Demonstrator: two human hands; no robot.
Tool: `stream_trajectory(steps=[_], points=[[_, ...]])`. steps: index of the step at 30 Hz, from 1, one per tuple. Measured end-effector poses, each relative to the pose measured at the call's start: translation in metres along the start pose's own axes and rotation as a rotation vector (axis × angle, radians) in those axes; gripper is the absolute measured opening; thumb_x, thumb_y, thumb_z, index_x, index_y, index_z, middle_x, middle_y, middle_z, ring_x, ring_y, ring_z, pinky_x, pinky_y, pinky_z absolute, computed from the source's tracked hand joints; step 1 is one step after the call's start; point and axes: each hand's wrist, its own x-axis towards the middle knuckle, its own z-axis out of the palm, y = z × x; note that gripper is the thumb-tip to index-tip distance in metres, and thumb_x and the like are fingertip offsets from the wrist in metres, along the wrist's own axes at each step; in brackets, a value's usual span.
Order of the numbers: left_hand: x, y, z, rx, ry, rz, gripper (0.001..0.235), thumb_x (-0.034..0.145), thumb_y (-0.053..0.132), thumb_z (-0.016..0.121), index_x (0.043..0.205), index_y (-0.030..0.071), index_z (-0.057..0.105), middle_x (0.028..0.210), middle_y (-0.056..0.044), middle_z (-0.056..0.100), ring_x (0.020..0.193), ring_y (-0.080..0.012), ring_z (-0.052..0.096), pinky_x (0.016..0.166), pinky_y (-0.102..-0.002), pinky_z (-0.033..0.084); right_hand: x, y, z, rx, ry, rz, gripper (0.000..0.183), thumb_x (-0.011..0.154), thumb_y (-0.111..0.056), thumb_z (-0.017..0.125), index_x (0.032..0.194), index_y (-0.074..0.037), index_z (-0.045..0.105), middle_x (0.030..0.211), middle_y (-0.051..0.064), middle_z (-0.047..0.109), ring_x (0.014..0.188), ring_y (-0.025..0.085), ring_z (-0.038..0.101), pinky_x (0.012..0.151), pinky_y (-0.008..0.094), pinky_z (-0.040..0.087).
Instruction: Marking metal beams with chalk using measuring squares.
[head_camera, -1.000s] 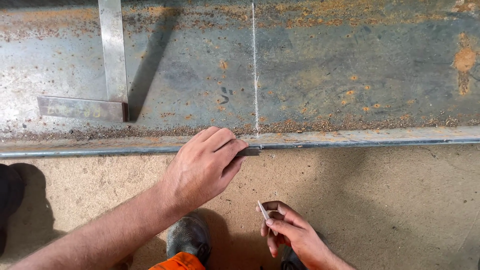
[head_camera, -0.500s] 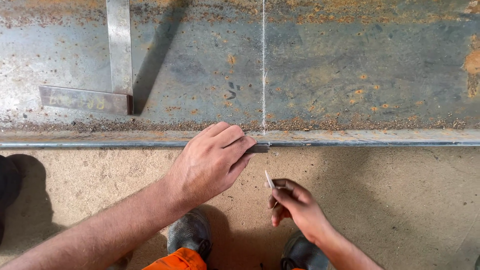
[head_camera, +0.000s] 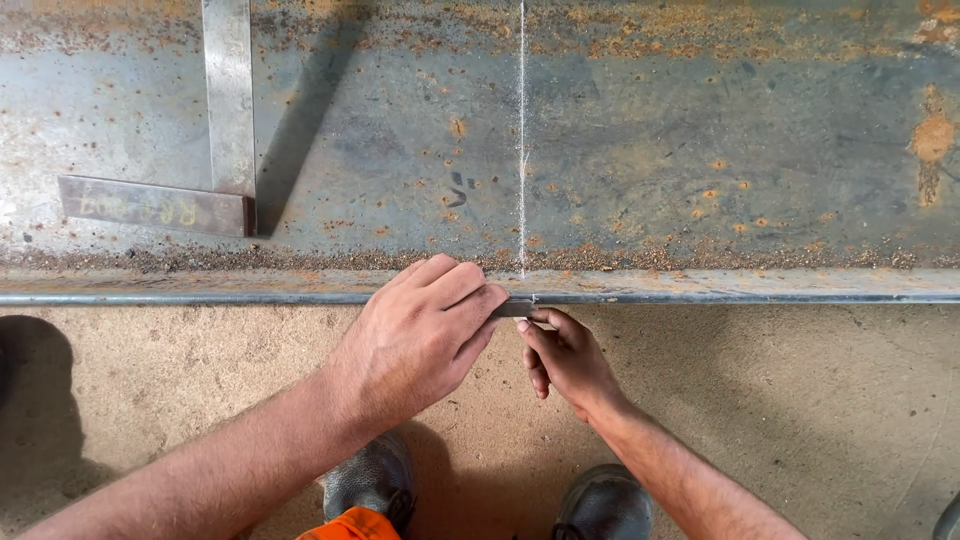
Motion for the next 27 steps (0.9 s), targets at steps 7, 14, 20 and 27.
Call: stream_trajectory(steps=[7, 14, 20, 27], points=[[0.001, -0.001, -0.001, 0.010, -0.004, 0.008, 0.027, 0.084, 0.013, 0.076, 0.108, 0.002, 0.070, 0.094, -0.007, 0.057, 0.092, -0.0264, 0.059, 0.086, -0.040, 0.052, 0.005, -0.005, 0.001, 0.077, -0.018, -0.026, 0.025, 0.100, -0.027, 0.060, 0.104, -0.002, 0.060, 0.064, 0.003, 0.059, 0.044, 0.010, 0.054, 0.036, 0.028, 0.047], [0.000, 0.000, 0.001, 0.006, 0.001, 0.001, 0.028, 0.084, 0.014, 0.076, 0.109, 0.002, 0.070, 0.095, -0.007, 0.057, 0.092, -0.0263, 0.058, 0.085, -0.039, 0.052, -0.041, -0.044, 0.003, 0.104, 0.015, -0.018, 0.023, 0.099, -0.021, 0.061, 0.105, 0.001, 0.063, 0.063, 0.005, 0.057, 0.042, 0.010, 0.048, 0.035, 0.030, 0.041], [0.000, -0.001, 0.001, 0.016, -0.010, 0.001, 0.025, 0.088, 0.016, 0.076, 0.108, 0.003, 0.070, 0.095, -0.006, 0.057, 0.091, -0.0251, 0.058, 0.085, -0.039, 0.052, -0.168, -0.077, -0.030, 0.148, -0.033, -0.484, 0.029, 0.101, -0.013, 0.059, 0.124, 0.005, 0.064, 0.067, 0.006, 0.063, 0.049, 0.010, 0.054, 0.043, 0.025, 0.041], [0.001, 0.001, 0.000, 0.023, -0.020, 0.003, 0.025, 0.086, 0.017, 0.076, 0.106, 0.004, 0.070, 0.094, -0.007, 0.056, 0.090, -0.0257, 0.057, 0.084, -0.039, 0.052, -0.089, -0.053, -0.037, -0.124, -0.059, -0.171, 0.035, 0.097, -0.016, 0.057, 0.130, -0.003, 0.062, 0.064, 0.005, 0.062, 0.048, 0.010, 0.054, 0.041, 0.028, 0.044]])
